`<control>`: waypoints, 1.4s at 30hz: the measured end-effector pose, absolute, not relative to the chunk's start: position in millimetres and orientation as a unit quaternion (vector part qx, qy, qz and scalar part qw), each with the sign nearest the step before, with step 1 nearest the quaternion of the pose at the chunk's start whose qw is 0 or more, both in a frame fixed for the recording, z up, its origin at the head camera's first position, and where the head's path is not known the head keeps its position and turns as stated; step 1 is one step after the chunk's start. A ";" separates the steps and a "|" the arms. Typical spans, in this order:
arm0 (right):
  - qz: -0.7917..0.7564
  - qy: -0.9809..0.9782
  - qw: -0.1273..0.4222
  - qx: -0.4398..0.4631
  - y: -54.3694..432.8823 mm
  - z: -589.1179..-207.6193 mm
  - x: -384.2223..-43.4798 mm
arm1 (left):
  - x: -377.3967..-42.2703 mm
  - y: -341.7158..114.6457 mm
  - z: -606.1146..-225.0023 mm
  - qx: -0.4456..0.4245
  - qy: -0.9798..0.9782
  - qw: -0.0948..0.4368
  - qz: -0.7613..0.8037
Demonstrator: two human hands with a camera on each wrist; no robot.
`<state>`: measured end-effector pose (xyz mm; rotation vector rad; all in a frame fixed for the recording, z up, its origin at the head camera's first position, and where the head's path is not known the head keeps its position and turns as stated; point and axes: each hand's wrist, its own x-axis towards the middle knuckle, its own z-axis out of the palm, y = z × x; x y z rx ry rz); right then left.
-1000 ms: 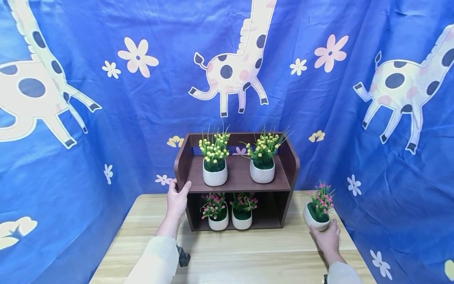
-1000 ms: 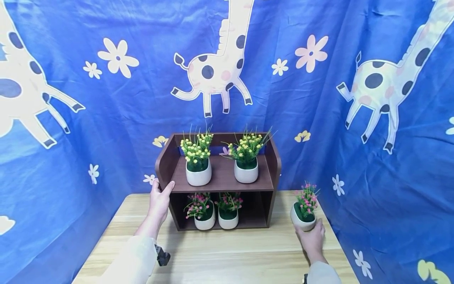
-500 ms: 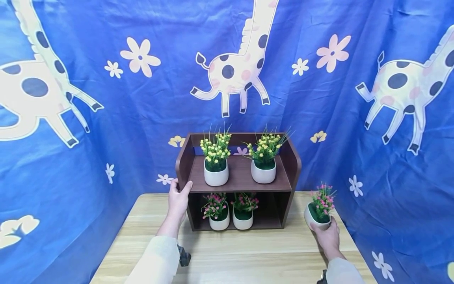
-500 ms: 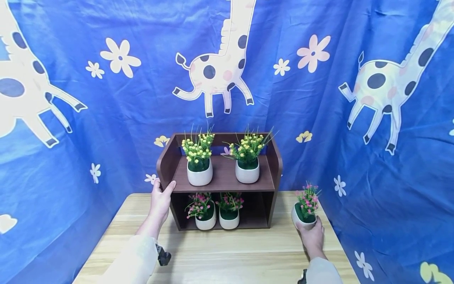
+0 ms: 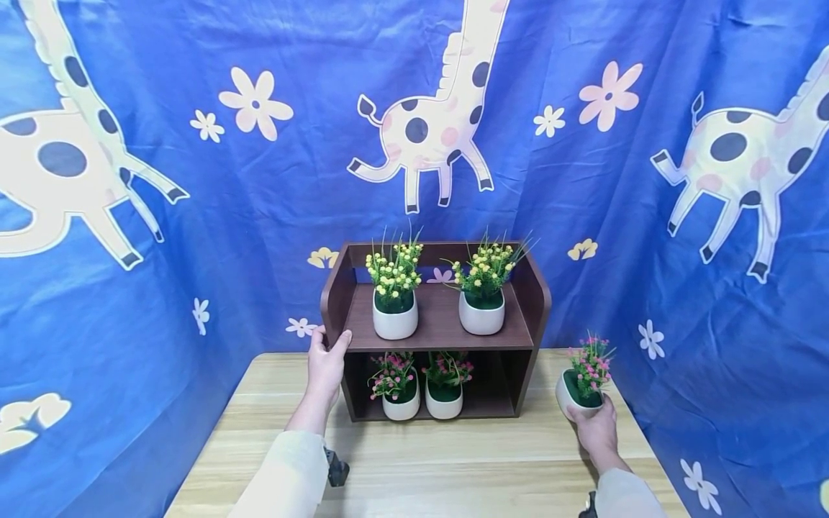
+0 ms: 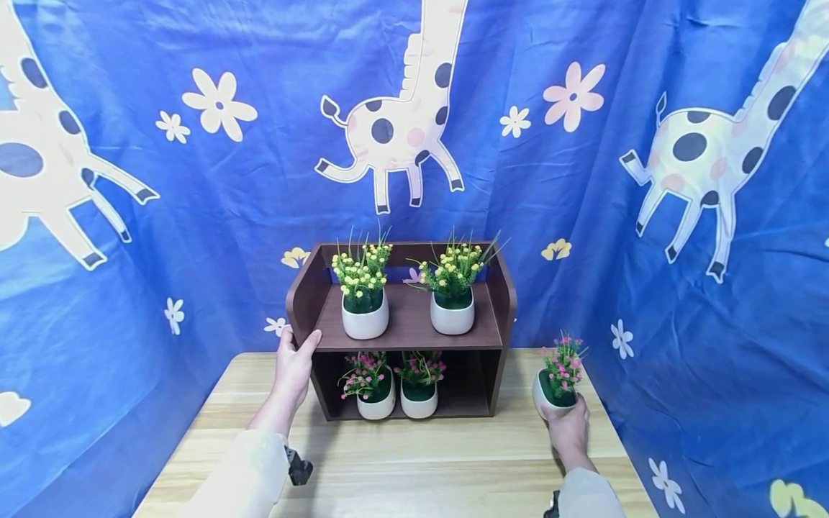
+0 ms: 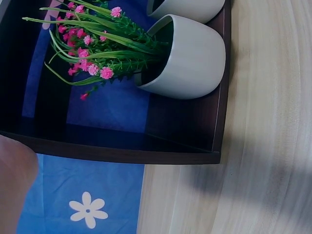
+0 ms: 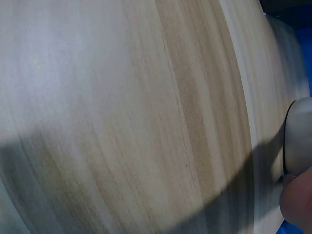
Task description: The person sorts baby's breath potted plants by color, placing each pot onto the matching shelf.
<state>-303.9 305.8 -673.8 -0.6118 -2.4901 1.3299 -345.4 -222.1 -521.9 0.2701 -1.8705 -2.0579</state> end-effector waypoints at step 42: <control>0.545 -0.779 0.213 -0.226 302.4 -671.4 -272.9 | -350.9 -223.1 -525.5 0.100 -0.657 0.168 -0.729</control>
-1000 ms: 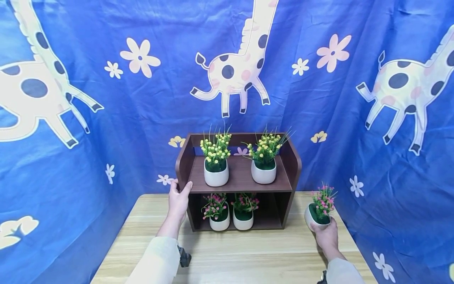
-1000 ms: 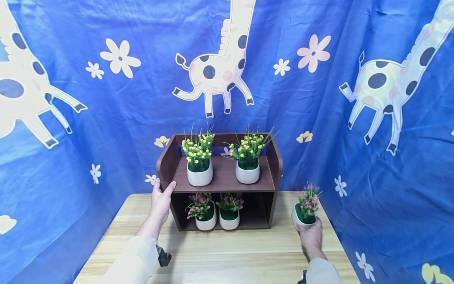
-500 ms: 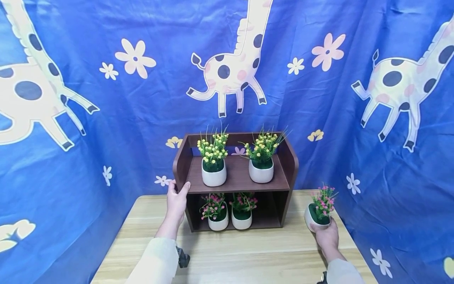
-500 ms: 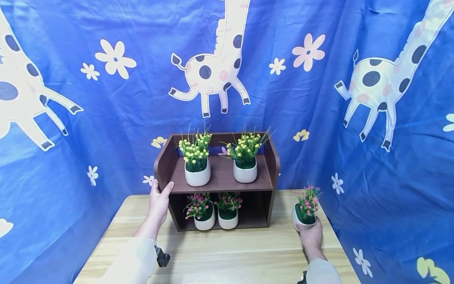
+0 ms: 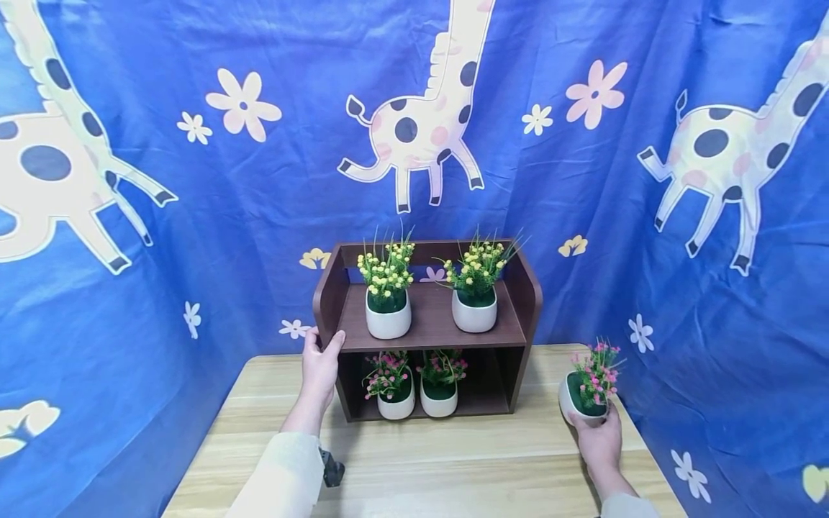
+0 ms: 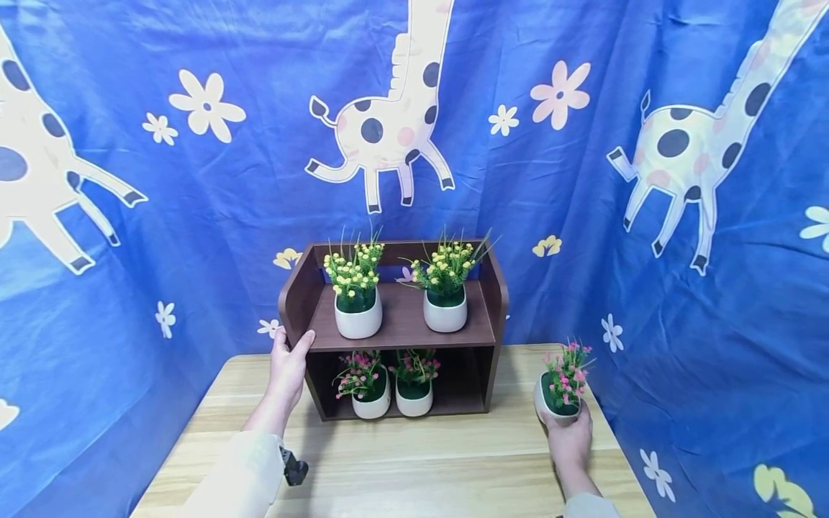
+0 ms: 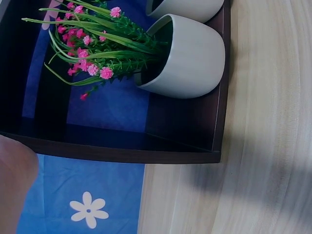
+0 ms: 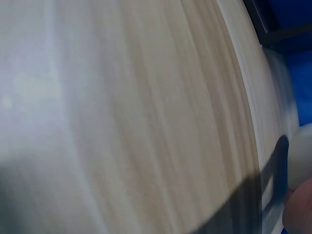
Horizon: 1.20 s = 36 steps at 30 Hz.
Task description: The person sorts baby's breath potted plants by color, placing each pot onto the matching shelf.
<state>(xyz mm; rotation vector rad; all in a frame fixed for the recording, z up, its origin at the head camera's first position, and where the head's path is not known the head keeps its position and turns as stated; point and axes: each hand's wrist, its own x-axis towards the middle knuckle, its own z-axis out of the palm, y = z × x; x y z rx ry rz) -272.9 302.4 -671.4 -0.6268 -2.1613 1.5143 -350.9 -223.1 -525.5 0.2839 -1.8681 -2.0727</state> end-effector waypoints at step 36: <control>0.573 -0.742 0.263 -0.227 235.8 -686.0 -183.9 | -328.9 -216.9 -494.7 0.103 -0.665 0.145 -0.726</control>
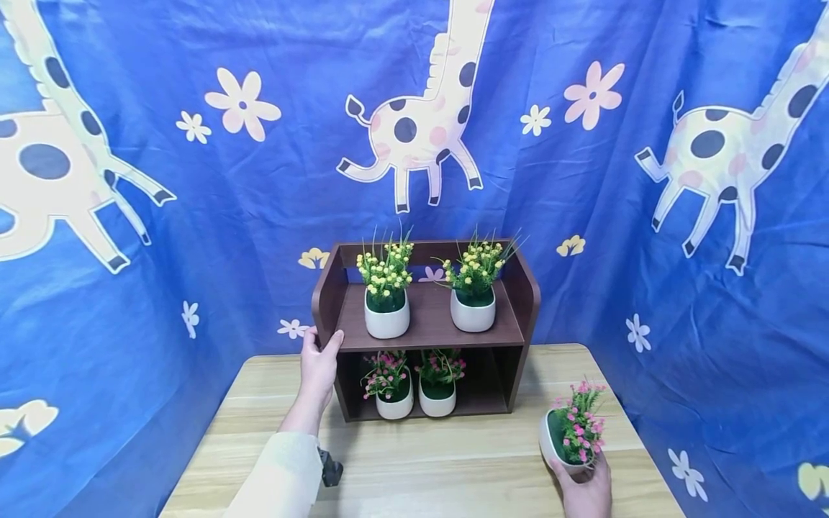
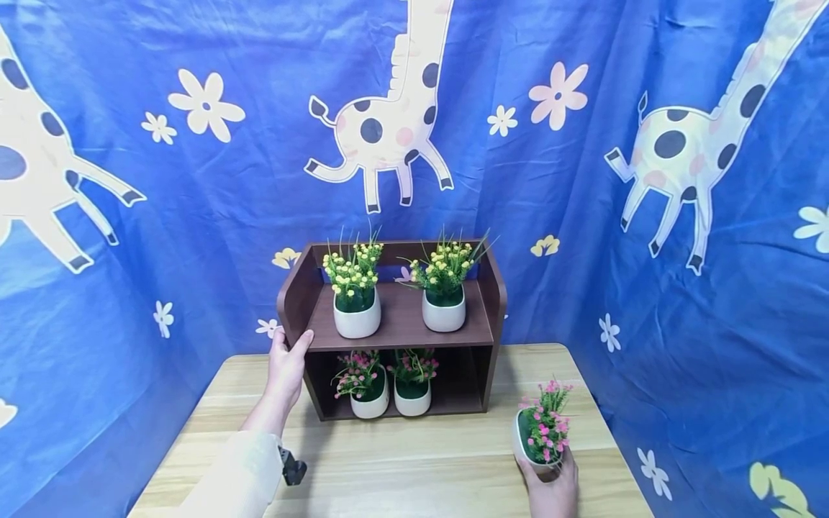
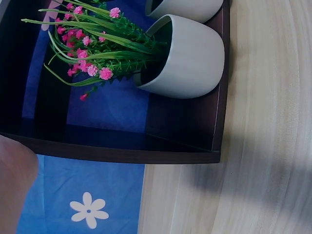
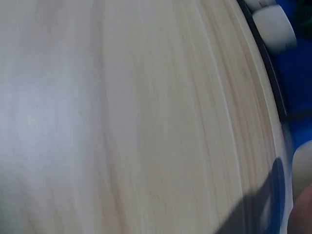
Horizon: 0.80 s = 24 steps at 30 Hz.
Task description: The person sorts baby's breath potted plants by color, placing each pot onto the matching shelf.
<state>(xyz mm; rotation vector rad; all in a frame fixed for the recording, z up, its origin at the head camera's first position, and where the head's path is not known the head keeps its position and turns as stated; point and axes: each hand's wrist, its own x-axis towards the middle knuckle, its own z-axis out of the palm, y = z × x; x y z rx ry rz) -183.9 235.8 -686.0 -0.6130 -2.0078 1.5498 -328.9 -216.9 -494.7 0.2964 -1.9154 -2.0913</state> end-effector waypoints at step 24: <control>0.496 -0.818 0.268 -0.118 168.9 -706.4 -187.1 | -331.4 -217.3 -497.7 0.101 -0.660 0.148 -0.729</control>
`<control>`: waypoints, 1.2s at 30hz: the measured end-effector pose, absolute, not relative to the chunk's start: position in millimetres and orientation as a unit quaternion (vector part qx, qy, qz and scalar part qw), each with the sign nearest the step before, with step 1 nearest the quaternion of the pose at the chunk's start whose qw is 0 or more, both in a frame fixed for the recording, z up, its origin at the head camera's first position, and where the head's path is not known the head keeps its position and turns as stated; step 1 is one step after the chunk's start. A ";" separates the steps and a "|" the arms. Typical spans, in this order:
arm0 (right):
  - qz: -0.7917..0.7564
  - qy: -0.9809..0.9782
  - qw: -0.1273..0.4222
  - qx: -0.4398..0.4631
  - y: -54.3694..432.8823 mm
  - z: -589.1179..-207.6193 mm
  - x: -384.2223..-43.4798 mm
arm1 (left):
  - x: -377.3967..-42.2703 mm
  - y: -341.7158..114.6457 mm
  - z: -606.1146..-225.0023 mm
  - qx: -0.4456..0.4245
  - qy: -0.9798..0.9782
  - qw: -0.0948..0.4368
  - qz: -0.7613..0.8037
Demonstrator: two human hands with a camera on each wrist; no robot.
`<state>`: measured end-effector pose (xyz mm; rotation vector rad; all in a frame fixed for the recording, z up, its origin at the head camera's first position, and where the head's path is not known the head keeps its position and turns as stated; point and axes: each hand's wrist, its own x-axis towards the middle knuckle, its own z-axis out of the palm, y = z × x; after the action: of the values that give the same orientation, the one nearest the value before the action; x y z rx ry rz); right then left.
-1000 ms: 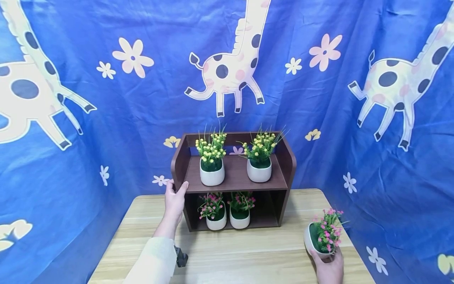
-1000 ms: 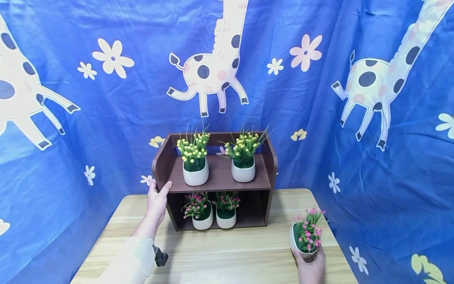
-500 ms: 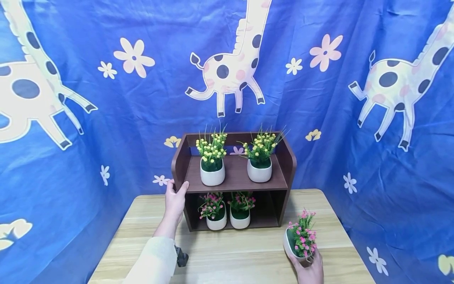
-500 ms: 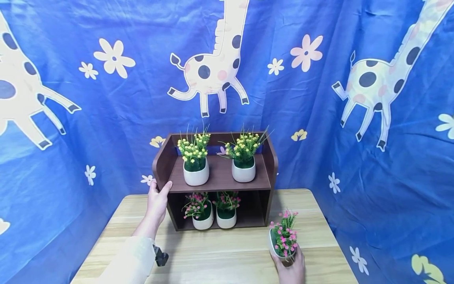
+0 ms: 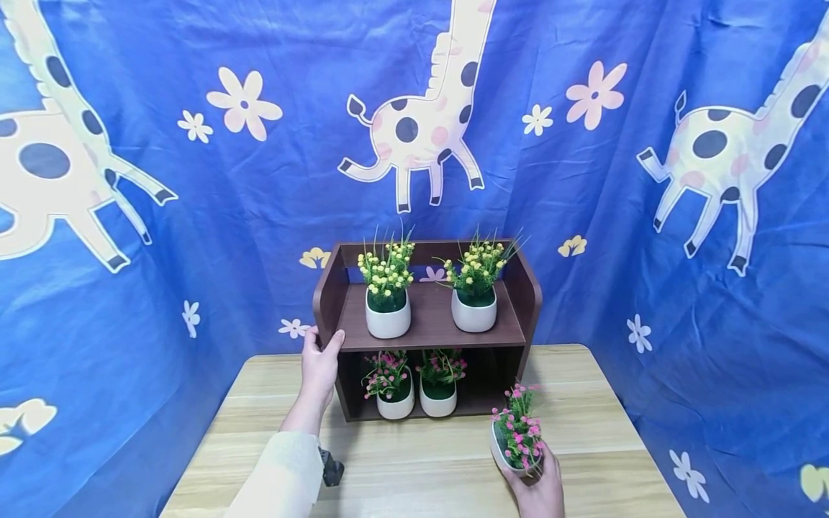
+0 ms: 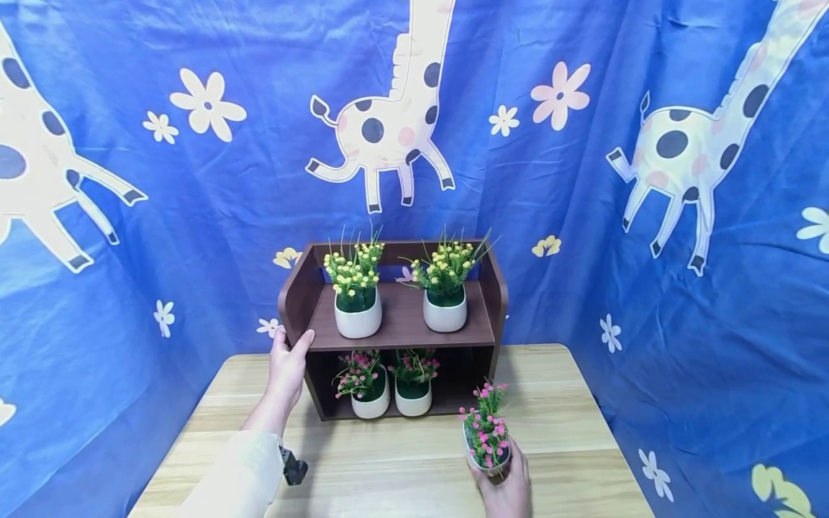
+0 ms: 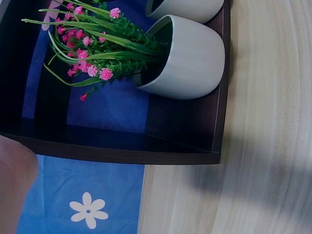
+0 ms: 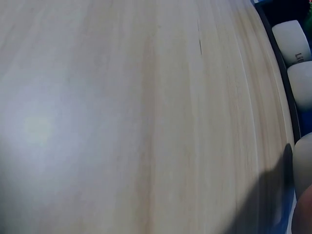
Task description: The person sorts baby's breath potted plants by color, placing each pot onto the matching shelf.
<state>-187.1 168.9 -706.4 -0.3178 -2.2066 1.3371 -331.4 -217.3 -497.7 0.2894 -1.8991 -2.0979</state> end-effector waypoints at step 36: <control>0.487 -0.841 0.169 -0.164 136.4 -690.2 -257.2 | -342.0 -220.4 -510.9 0.102 -0.660 0.148 -0.729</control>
<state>-257.2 136.4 -690.2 -0.4661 -2.3900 1.3853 -342.0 -220.4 -510.9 0.2931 -1.8978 -2.0977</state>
